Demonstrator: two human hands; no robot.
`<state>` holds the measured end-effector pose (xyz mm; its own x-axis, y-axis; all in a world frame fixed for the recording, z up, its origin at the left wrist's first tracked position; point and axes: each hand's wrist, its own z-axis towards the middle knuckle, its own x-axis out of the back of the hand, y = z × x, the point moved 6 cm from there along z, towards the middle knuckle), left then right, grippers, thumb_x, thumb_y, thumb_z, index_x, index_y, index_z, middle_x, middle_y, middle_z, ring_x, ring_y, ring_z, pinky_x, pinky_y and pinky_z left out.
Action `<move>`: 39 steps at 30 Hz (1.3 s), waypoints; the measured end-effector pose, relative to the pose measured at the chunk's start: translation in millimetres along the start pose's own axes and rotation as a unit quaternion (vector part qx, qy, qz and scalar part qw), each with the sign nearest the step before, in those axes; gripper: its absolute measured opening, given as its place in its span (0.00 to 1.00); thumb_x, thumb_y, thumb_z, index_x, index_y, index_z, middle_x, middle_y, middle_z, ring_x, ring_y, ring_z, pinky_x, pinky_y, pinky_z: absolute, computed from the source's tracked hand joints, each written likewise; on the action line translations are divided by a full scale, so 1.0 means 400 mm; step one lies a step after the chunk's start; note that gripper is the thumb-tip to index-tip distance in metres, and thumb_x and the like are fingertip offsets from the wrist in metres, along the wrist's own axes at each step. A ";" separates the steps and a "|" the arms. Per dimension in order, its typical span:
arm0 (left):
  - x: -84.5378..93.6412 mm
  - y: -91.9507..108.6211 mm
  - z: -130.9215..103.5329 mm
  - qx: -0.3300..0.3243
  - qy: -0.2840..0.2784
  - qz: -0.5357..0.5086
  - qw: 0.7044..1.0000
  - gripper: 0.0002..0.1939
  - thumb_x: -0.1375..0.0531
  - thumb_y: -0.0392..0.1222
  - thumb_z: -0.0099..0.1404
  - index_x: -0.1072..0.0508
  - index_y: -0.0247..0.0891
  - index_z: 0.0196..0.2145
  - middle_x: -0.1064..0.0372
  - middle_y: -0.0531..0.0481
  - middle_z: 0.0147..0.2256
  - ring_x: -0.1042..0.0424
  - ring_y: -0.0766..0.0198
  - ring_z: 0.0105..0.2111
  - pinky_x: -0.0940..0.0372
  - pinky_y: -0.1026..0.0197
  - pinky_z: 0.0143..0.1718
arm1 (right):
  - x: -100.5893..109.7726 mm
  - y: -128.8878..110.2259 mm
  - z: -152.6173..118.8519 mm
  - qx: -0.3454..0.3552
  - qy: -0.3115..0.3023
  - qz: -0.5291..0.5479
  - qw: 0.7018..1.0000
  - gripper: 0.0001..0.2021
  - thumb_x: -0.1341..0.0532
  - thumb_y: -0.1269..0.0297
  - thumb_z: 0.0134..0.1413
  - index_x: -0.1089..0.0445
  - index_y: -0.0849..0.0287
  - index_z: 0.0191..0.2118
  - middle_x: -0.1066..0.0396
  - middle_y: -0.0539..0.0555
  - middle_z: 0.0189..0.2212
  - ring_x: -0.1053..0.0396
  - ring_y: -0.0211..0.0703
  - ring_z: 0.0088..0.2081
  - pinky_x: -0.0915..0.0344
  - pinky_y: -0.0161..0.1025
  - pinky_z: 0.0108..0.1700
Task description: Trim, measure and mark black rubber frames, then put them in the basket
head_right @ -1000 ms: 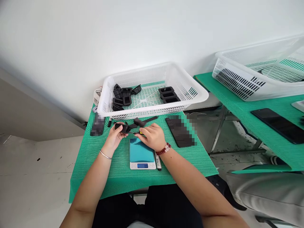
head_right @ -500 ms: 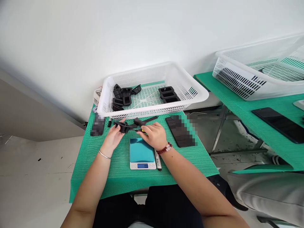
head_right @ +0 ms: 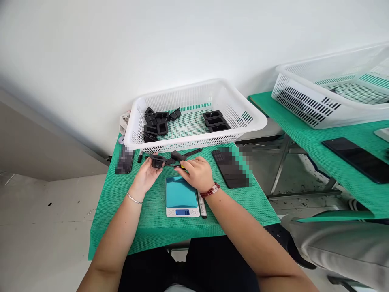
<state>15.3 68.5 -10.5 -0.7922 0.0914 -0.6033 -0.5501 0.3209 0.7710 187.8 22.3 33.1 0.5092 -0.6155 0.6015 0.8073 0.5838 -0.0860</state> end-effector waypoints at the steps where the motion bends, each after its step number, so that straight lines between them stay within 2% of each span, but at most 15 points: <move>1: -0.004 -0.001 -0.001 0.007 -0.009 -0.003 1.000 0.14 0.37 0.45 0.59 0.29 0.39 0.42 0.29 0.49 0.39 0.27 0.66 0.36 0.33 0.65 0.35 | 0.002 -0.001 0.001 0.002 0.004 0.000 1.000 0.08 0.39 0.61 0.56 0.31 0.60 0.31 0.27 0.49 0.21 0.33 0.36 0.22 0.45 0.38 0.32; 5: -0.018 -0.005 -0.008 0.018 -0.048 0.011 0.999 0.16 0.37 0.45 0.59 0.28 0.39 0.44 0.28 0.48 0.40 0.27 0.65 0.37 0.33 0.64 0.37 | 0.003 -0.001 0.001 0.003 0.006 0.001 1.000 0.08 0.39 0.61 0.56 0.31 0.60 0.31 0.27 0.50 0.21 0.34 0.37 0.22 0.46 0.38 0.32; 12: -0.025 -0.001 -0.012 -0.026 -0.096 0.074 0.992 0.26 0.31 0.48 0.50 0.28 0.38 0.46 0.28 0.45 0.42 0.27 0.62 0.39 0.33 0.62 0.39 | -0.003 0.001 -0.004 -0.004 -0.003 0.007 1.000 0.07 0.40 0.61 0.57 0.31 0.59 0.31 0.27 0.50 0.21 0.34 0.36 0.22 0.47 0.38 0.32; 18: -0.029 -0.012 -0.013 -0.006 -0.089 0.126 0.988 0.25 0.39 0.57 0.58 0.27 0.34 0.43 0.26 0.38 0.43 0.24 0.55 0.39 0.32 0.59 0.38 | 0.003 0.001 -0.005 -0.010 0.004 0.004 1.000 0.05 0.40 0.63 0.57 0.32 0.59 0.33 0.27 0.49 0.22 0.33 0.36 0.23 0.45 0.38 0.33; 22: -0.027 -0.026 -0.011 0.017 -0.068 0.130 0.989 0.28 0.41 0.62 0.57 0.25 0.31 0.39 0.25 0.36 0.41 0.23 0.52 0.39 0.31 0.59 0.37 | 0.005 -0.013 -0.005 0.021 0.006 0.018 1.000 0.04 0.40 0.65 0.57 0.32 0.59 0.36 0.26 0.50 0.25 0.31 0.37 0.26 0.43 0.39 0.34; 28: -0.038 -0.040 -0.017 0.042 -0.094 0.139 0.985 0.27 0.40 0.60 0.57 0.25 0.31 0.41 0.25 0.36 0.40 0.23 0.52 0.39 0.31 0.57 0.40 | 0.001 -0.019 -0.005 0.026 -0.014 0.003 1.000 0.06 0.41 0.62 0.59 0.31 0.58 0.38 0.25 0.51 0.27 0.30 0.37 0.28 0.43 0.39 0.35; 32: -0.044 -0.046 -0.020 0.049 -0.113 0.155 0.980 0.27 0.41 0.59 0.59 0.26 0.31 0.44 0.25 0.36 0.42 0.23 0.52 0.39 0.30 0.57 0.40 | 0.011 -0.017 -0.003 0.015 0.015 -0.026 0.999 0.06 0.40 0.62 0.58 0.32 0.58 0.36 0.26 0.50 0.25 0.32 0.36 0.26 0.44 0.39 0.34; 39: -0.042 -0.048 -0.019 0.048 -0.106 0.165 0.979 0.26 0.40 0.58 0.58 0.26 0.31 0.43 0.25 0.36 0.40 0.23 0.52 0.39 0.31 0.56 0.40 | 0.009 -0.010 -0.006 0.019 0.014 -0.010 1.000 0.07 0.42 0.61 0.59 0.31 0.58 0.37 0.26 0.51 0.26 0.32 0.38 0.26 0.45 0.40 0.34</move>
<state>37.1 53.7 -13.4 -0.8443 0.3958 -0.3612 -0.2383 0.3263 0.9147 187.2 16.5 33.7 0.5019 -0.6407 0.5810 0.8053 0.5912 -0.0438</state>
